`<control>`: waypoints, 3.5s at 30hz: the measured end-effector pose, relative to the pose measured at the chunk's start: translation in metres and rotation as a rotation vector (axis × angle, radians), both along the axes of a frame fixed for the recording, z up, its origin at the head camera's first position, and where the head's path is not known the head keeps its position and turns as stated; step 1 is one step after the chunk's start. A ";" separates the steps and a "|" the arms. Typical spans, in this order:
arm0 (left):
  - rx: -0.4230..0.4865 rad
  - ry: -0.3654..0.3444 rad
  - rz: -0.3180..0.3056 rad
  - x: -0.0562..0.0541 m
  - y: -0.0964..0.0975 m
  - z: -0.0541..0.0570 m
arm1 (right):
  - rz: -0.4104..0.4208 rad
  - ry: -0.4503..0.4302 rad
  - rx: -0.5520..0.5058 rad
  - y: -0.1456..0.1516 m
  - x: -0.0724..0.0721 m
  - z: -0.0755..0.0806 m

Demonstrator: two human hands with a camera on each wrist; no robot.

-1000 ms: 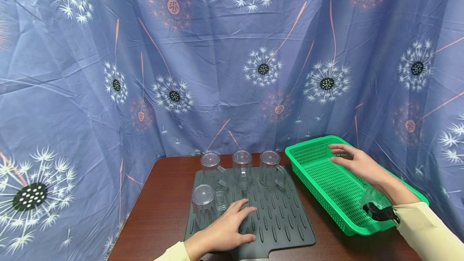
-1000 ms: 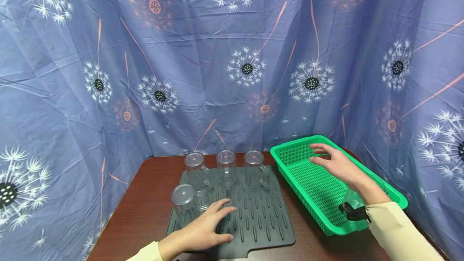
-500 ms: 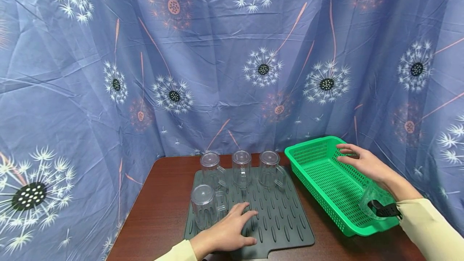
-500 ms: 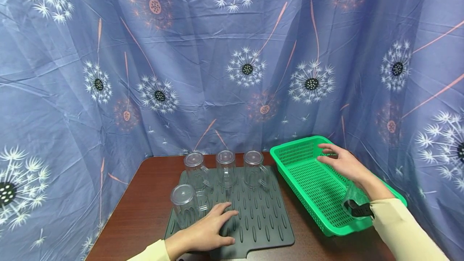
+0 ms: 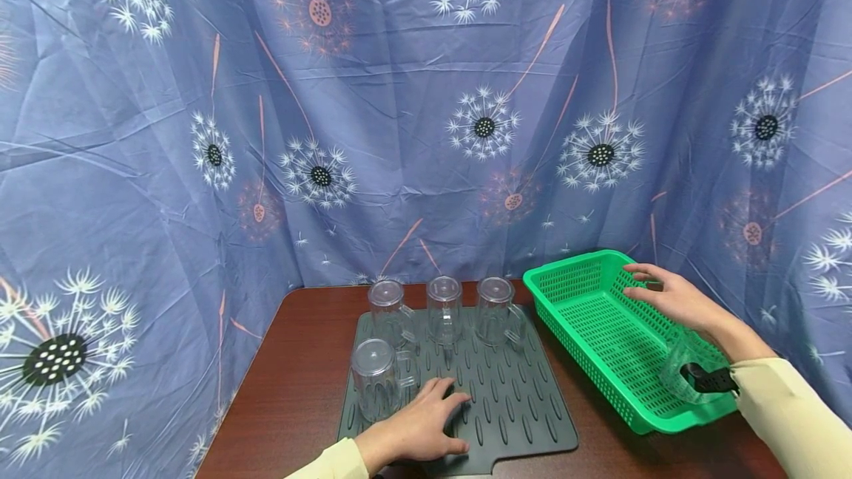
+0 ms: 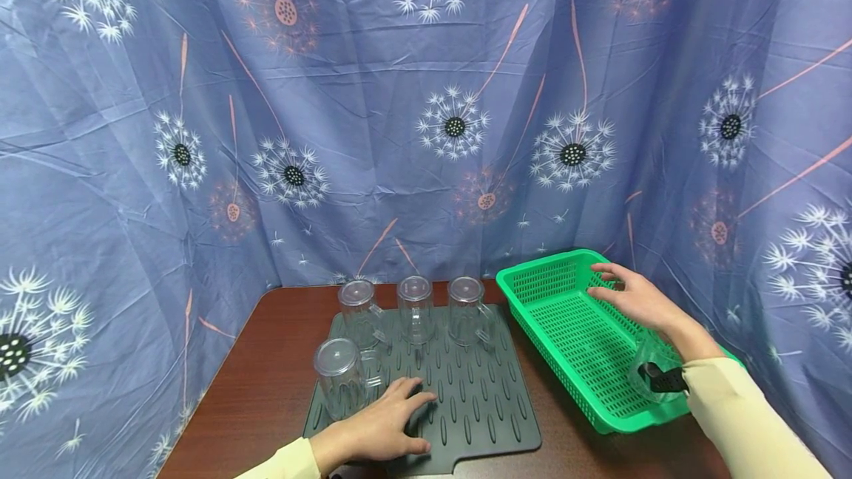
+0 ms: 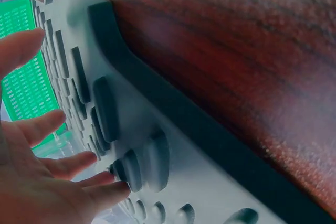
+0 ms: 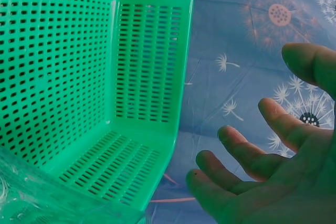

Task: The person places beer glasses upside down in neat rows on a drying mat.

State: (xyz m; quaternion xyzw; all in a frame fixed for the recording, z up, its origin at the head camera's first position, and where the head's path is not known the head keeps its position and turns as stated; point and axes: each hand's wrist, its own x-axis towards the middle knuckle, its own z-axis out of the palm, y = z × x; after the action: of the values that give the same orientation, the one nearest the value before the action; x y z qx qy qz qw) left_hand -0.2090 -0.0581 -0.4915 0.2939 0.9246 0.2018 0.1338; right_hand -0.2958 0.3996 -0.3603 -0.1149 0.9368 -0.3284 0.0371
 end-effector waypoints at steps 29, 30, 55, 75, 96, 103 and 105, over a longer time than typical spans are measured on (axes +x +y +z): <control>-0.136 0.106 -0.010 -0.003 0.004 -0.009 | 0.066 0.090 0.197 0.017 -0.011 -0.009; -0.137 0.106 -0.009 -0.003 0.004 -0.010 | 0.065 0.089 0.208 0.018 -0.012 -0.010; -0.129 0.117 -0.038 -0.005 0.000 -0.009 | 0.085 -0.019 0.399 0.037 -0.012 -0.023; -0.124 0.111 -0.044 -0.005 0.000 -0.009 | 0.154 -0.179 0.387 0.050 -0.009 -0.024; -0.117 0.088 -0.045 -0.005 0.000 -0.009 | 0.118 -0.164 0.368 0.044 -0.010 -0.028; -0.116 0.086 -0.049 -0.005 0.000 -0.010 | 0.100 -0.087 0.405 0.041 -0.007 -0.029; -0.117 0.089 -0.049 -0.005 0.000 -0.010 | 0.109 -0.082 0.395 0.041 -0.006 -0.028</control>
State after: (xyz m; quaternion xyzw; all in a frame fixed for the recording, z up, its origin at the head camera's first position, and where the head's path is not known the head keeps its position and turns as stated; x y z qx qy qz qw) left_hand -0.2144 -0.0584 -0.5013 0.3170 0.9324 0.1308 0.1146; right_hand -0.3019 0.4402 -0.3878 -0.1424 0.9731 -0.1405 0.1147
